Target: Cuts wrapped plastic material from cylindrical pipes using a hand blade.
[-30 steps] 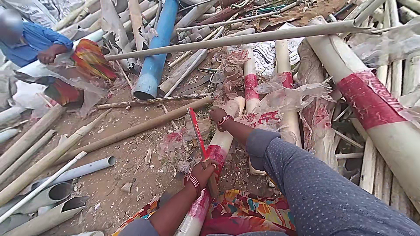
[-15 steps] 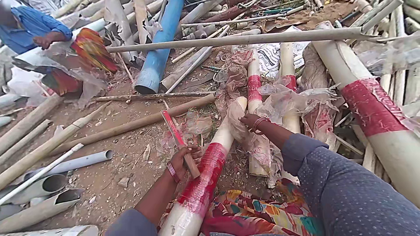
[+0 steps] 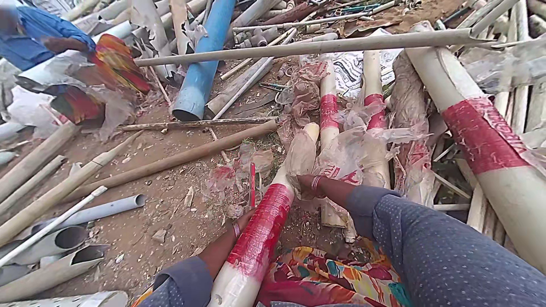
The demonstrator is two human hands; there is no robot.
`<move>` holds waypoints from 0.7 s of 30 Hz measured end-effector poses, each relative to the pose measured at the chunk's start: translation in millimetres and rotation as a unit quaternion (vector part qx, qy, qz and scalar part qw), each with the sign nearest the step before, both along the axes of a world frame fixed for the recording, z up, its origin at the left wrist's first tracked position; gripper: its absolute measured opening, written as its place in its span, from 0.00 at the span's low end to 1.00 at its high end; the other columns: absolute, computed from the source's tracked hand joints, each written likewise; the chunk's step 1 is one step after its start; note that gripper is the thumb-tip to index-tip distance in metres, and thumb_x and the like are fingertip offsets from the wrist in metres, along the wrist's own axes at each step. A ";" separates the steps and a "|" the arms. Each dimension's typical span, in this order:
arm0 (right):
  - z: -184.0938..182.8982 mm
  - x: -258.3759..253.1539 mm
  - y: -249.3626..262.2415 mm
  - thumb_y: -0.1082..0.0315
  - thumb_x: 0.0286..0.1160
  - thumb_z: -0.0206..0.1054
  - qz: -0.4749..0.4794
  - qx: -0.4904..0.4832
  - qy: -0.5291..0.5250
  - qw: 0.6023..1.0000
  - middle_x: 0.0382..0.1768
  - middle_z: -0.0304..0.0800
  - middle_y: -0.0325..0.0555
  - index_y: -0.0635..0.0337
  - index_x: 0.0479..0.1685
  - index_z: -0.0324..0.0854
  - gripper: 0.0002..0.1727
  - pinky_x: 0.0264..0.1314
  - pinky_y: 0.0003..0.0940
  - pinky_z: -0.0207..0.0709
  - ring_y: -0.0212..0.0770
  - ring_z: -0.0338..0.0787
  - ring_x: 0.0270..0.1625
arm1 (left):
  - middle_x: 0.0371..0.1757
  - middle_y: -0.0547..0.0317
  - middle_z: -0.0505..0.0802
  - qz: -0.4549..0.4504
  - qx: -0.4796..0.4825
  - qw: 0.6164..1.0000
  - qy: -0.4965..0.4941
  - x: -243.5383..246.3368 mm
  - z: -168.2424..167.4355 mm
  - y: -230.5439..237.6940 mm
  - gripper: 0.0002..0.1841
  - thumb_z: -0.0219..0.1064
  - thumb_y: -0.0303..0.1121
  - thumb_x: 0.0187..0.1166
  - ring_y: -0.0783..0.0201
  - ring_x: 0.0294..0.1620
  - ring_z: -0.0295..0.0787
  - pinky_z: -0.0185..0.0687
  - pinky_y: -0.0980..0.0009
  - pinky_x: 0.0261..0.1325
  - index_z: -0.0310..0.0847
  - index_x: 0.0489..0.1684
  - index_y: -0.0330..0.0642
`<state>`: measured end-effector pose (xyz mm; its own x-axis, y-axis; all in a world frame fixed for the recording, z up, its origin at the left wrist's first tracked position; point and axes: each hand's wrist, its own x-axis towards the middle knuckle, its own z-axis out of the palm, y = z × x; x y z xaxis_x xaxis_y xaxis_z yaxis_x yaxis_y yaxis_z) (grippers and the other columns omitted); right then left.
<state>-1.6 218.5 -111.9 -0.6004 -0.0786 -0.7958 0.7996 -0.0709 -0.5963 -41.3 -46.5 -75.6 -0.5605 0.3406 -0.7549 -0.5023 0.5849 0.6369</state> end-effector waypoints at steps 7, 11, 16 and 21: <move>-3.4 13.9 -34.4 0.53 0.99 0.28 -0.150 -0.009 0.063 0.987 0.76 0.73 0.67 0.73 0.81 0.65 0.34 0.78 0.49 0.68 0.54 0.76 0.77 | 0.53 0.55 0.86 -0.028 0.004 0.999 0.034 0.1 19.6 1.7 0.22 0.34 0.34 0.97 0.76 0.48 0.82 0.78 0.77 0.55 0.68 0.72 0.28; -4.1 24.2 -50.0 0.54 0.99 0.27 -0.262 -0.121 0.064 0.955 0.77 0.71 0.65 0.70 0.84 0.60 0.32 0.75 0.50 0.70 0.53 0.76 0.75 | 0.44 0.58 0.87 0.008 -0.066 0.997 0.044 5.5 67.7 12.1 0.18 0.46 0.39 0.96 0.73 0.42 0.86 0.83 0.73 0.48 0.69 0.71 0.36; 19.0 41.5 -85.9 0.52 0.98 0.27 -0.341 -0.280 0.034 0.897 0.58 0.76 0.52 0.61 0.75 0.64 0.28 0.57 0.41 0.77 0.43 0.80 0.57 | 0.55 0.54 0.90 -0.126 -0.142 0.974 0.123 -1.6 114.1 -12.8 0.20 0.53 0.38 0.92 0.70 0.43 0.87 0.81 0.72 0.48 0.74 0.76 0.39; 15.6 54.9 -99.9 0.55 0.98 0.36 -0.282 -0.293 0.000 0.913 0.50 0.76 0.47 0.57 0.64 0.69 0.20 0.52 0.37 0.76 0.39 0.80 0.49 | 0.66 0.39 0.88 -0.186 -0.242 0.940 0.153 18.2 116.8 -35.3 0.24 0.60 0.43 0.88 0.49 0.64 0.87 0.78 0.50 0.70 0.75 0.80 0.42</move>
<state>53.3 118.6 -96.3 -0.6771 -0.1694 -0.7161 0.5370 -0.7791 -0.3234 -23.1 -81.8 41.2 -0.6865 0.2130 -0.6952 -0.0437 0.9423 0.3318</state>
